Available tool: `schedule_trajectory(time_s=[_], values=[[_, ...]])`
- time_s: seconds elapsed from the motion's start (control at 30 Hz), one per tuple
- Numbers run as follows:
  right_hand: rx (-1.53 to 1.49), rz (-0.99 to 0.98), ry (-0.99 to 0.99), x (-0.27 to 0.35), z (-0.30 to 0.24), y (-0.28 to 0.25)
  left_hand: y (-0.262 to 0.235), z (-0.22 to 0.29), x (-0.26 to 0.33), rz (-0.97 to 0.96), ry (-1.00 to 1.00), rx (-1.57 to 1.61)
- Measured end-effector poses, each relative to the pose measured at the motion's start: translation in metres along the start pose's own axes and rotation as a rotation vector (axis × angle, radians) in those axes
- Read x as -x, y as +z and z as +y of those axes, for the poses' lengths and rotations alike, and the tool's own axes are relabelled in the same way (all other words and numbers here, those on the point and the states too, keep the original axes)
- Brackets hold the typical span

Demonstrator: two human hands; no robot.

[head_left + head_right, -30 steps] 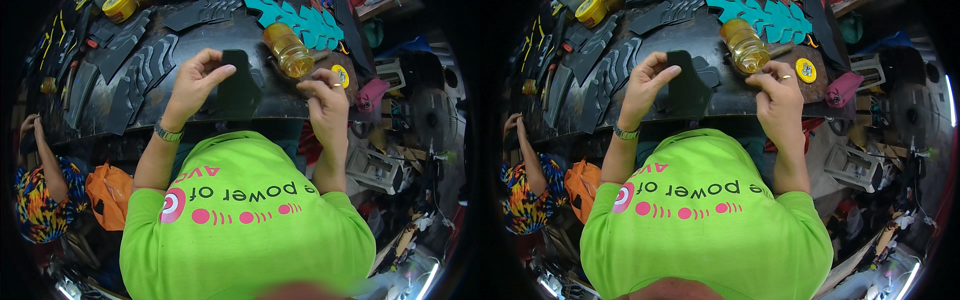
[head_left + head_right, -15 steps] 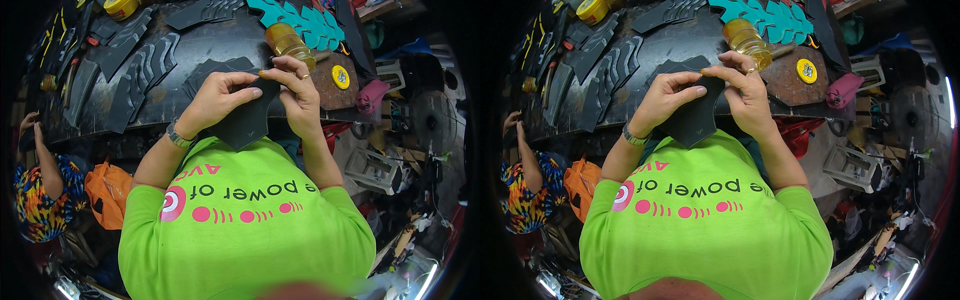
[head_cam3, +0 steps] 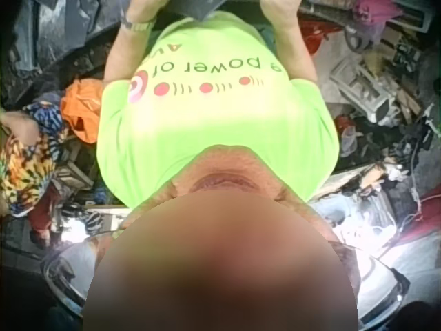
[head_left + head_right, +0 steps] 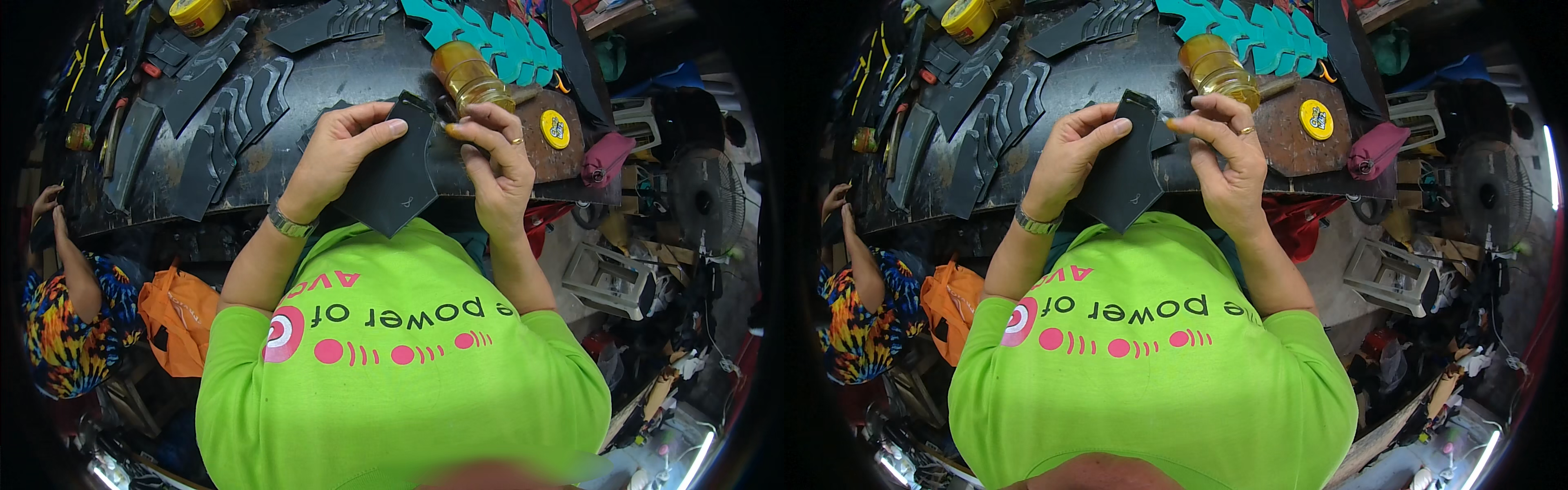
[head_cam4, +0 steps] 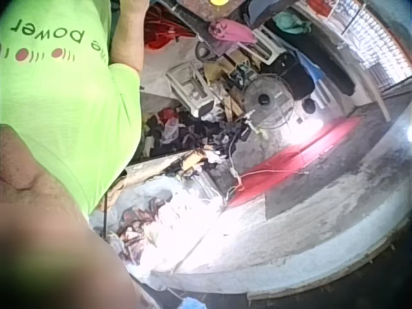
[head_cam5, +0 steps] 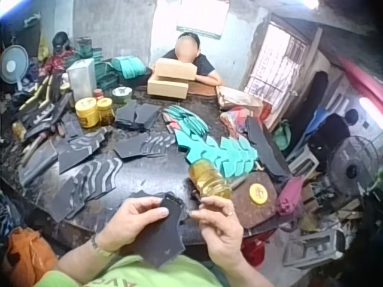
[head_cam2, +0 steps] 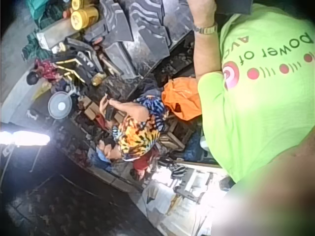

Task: The person picks up black and teal cut pieces from a cluttered work table, turns them over, and stacks them by color. They handle the pieces one at a time, occasionally shifting other items on the table to reach the next piece.

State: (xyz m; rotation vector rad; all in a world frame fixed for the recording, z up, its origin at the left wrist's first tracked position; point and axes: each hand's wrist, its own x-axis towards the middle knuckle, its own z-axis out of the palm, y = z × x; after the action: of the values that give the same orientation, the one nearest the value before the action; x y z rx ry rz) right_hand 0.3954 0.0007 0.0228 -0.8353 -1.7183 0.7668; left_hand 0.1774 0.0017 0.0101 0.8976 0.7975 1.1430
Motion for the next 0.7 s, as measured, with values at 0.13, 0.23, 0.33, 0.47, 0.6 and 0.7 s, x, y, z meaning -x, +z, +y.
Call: schedule_trajectory(time_s=[0.13,0.23,0.33,0.47,0.6,0.7], values=[[0.061,-0.056,0.021,-0.002,-0.001,0.006,0.003,0.000,0.001,0.001,0.062,-0.143],[0.086,-0.066,0.027,-0.002,0.000,0.011,0.004,0.001,0.001,0.002,0.079,-0.110],[0.119,-0.073,-0.014,0.002,0.000,0.015,0.003,0.001,0.001,0.013,0.079,-0.041],[0.135,-0.059,-0.116,0.007,0.005,0.022,0.000,0.001,-0.003,0.039,0.065,0.000],[0.098,-0.075,-0.097,0.010,0.006,0.020,-0.003,0.002,-0.005,0.020,0.047,0.059],[0.054,-0.095,-0.074,0.012,0.004,0.018,-0.005,0.001,-0.007,0.020,0.015,0.121]])
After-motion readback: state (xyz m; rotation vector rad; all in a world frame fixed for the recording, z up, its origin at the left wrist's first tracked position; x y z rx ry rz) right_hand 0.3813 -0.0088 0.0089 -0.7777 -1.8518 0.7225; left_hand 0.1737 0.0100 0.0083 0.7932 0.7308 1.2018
